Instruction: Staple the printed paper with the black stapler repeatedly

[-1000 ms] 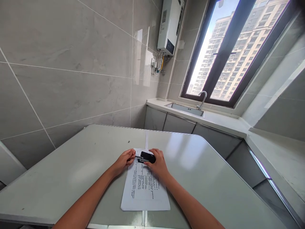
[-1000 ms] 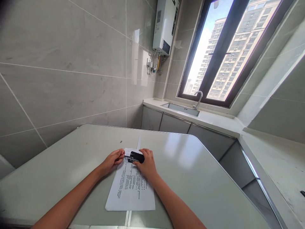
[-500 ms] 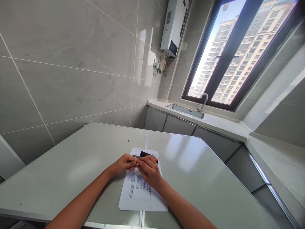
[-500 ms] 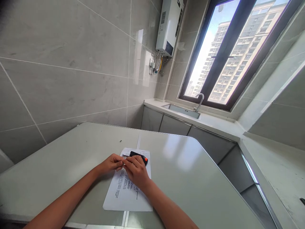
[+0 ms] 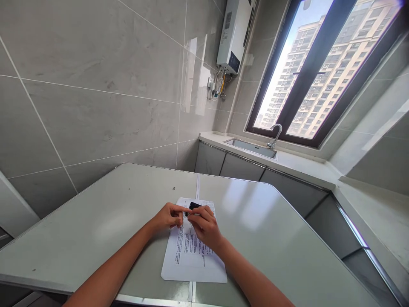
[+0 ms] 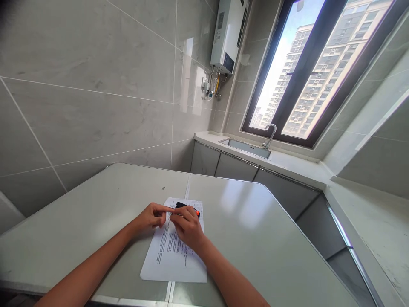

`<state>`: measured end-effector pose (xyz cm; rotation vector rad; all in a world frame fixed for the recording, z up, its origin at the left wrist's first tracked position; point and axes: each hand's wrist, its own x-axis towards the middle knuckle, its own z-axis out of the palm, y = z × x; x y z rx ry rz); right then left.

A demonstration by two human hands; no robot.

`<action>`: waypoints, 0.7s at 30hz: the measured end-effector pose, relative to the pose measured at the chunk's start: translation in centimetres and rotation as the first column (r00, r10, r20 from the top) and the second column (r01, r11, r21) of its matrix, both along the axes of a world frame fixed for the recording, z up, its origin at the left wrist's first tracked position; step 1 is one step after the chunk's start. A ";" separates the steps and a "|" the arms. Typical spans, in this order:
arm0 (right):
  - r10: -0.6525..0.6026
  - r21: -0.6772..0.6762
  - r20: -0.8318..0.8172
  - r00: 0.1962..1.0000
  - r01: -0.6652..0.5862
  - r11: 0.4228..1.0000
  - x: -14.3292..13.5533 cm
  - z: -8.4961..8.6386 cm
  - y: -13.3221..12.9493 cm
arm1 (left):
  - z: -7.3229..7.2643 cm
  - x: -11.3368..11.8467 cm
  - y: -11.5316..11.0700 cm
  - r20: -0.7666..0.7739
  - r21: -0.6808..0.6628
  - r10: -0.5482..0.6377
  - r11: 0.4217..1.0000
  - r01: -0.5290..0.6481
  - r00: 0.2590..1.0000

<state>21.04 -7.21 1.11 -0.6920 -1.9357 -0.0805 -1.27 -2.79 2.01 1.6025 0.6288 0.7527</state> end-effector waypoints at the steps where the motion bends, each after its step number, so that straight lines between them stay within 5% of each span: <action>1: -0.051 -0.015 -0.029 0.998 0.051 0.999 0.8 0.3 0.5 | 0.1 -0.2 0.2 0.001 0.027 0.074 0.997 -0.074 0.997; 3: -0.201 -0.088 -0.083 0.976 0.193 0.977 3.3 0.8 1.9 | 0.2 -0.7 0.8 -0.018 0.120 0.270 0.957 -0.266 0.963; 7: -0.506 -0.338 -0.035 0.862 0.466 0.818 10.0 -0.1 4.7 | -0.5 -1.4 3.1 -0.164 0.409 0.639 0.737 -0.538 0.752; 9: -0.590 -0.448 0.069 0.804 0.554 0.702 12.7 -1.8 5.7 | -1.1 -1.7 4.7 -0.247 0.530 0.691 0.684 -0.502 0.679; 12: -0.680 -0.548 0.177 0.711 0.645 0.532 14.8 -4.2 6.8 | -2.3 -2.0 7.3 -0.315 0.606 0.678 0.682 -0.409 0.664; 14: -0.705 -0.580 0.207 0.678 0.665 0.470 15.2 -5.1 7.5 | -3.3 -2.1 8.9 -0.326 0.691 0.704 0.633 -0.349 0.631; 21: -0.678 -0.561 0.202 0.706 0.651 0.511 15.3 -5.5 10.7 | -7.0 -1.7 11.8 -0.525 0.707 0.636 0.696 -0.127 0.565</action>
